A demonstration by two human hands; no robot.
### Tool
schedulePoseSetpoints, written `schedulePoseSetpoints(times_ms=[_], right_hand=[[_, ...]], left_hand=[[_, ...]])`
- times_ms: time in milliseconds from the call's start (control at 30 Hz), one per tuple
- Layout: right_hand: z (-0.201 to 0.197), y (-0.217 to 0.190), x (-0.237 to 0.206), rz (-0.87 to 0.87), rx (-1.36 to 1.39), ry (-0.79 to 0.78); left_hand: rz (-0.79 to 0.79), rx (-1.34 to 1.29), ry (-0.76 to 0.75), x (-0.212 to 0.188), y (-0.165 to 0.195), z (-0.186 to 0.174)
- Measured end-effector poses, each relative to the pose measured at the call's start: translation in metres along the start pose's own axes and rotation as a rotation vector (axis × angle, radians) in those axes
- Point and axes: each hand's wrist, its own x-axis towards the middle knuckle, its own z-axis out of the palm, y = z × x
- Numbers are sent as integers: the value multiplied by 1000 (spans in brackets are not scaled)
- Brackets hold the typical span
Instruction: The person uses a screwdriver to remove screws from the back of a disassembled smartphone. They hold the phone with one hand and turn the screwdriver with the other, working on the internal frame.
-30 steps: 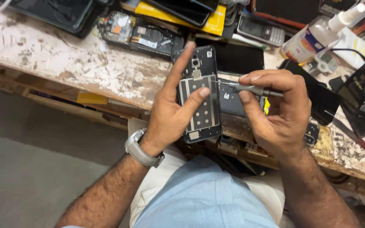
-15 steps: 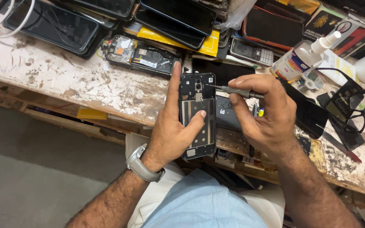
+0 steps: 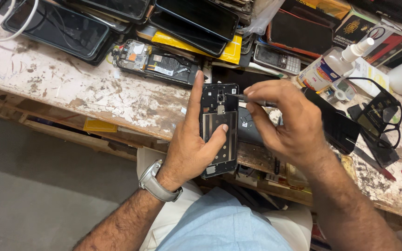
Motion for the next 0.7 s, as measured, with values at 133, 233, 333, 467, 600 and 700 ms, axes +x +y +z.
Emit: schedulePoseSetpoints(times_ms=[133, 233, 333, 467, 600, 700], right_hand=[[-15, -4, 18, 142, -246, -203], [-27, -12, 29, -125, -102, -185], [-32, -18, 39, 45, -330, -261], [-35, -20, 47, -207, -108, -228], [-35, -16, 44, -167, -175, -227], [-33, -12, 41, -120, -211, -219]], left_hand=[[45, 3, 10, -1, 1, 0], [22, -12, 15, -1, 2, 0], [49, 1, 26, -2, 4, -1], [-27, -52, 13, -1, 6, -2], [57, -5, 38, -1, 8, -2], [-26, -31, 27, -2, 11, -1]])
